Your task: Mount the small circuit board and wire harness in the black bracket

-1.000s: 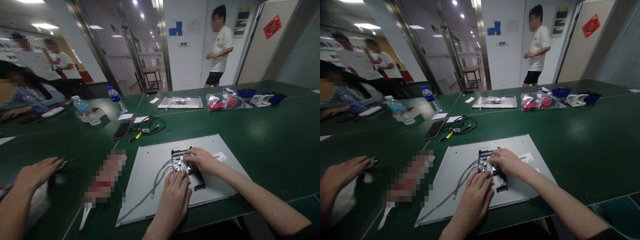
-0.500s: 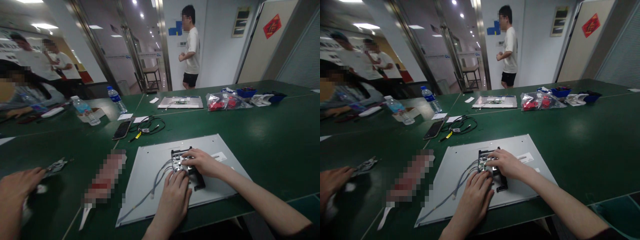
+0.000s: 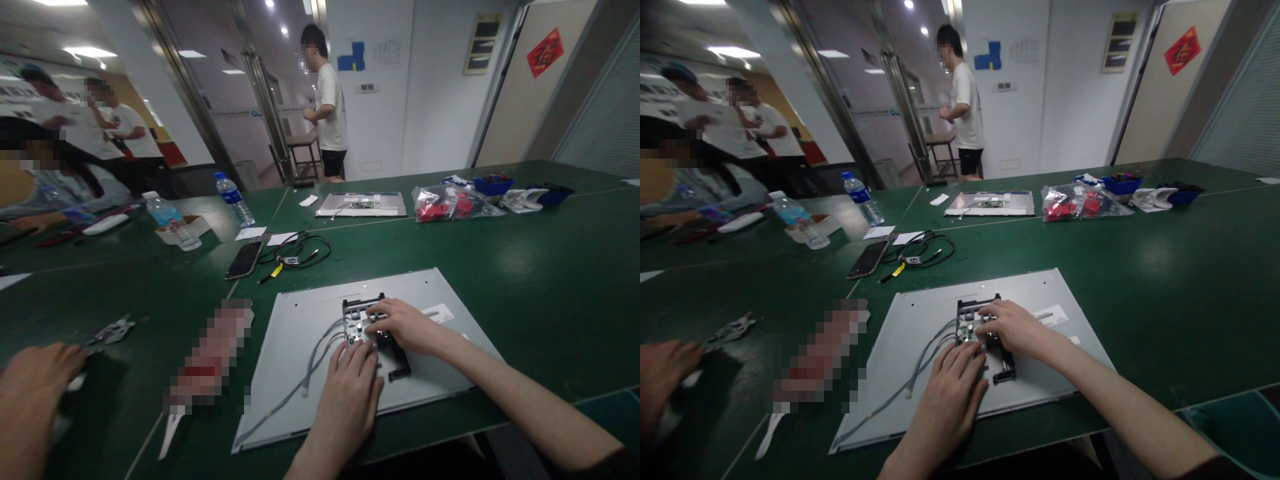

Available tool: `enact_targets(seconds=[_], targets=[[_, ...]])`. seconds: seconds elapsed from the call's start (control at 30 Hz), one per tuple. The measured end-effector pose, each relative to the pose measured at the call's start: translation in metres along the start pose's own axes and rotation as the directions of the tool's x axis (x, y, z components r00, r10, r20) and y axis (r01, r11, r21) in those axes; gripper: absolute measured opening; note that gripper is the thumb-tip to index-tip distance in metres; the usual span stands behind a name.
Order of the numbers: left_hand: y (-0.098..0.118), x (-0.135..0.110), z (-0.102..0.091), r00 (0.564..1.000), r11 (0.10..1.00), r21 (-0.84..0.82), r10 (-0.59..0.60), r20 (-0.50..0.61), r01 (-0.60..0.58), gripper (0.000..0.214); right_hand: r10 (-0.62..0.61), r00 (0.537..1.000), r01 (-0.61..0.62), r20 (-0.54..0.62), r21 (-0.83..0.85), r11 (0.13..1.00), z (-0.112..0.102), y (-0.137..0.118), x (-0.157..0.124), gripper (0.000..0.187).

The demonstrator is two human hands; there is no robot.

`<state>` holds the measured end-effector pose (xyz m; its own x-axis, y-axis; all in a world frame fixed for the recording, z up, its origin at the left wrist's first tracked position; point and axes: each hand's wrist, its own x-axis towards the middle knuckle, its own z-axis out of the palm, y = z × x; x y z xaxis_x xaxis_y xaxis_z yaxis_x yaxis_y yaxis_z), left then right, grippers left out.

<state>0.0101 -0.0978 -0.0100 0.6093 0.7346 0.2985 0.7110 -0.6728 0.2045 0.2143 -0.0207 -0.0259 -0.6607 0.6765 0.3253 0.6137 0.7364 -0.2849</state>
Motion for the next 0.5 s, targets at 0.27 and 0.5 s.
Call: enact_targets(seconds=[0.27,0.5], targets=[[0.0003,-0.0018,0.0002,1.0,1.0,-0.001,-0.009,0.012,0.009,0.031,0.038,0.999,-0.038,0.015,-0.033,0.999,0.0017,0.0022,0.0007,0.042],[0.0005,-0.0009,-0.0014,1.0,1.0,0.006,0.012,-0.008,-0.012,0.028,0.063,0.998,-0.064,-0.006,-0.072,0.995,0.0035,0.0044,-0.0003,0.038]])
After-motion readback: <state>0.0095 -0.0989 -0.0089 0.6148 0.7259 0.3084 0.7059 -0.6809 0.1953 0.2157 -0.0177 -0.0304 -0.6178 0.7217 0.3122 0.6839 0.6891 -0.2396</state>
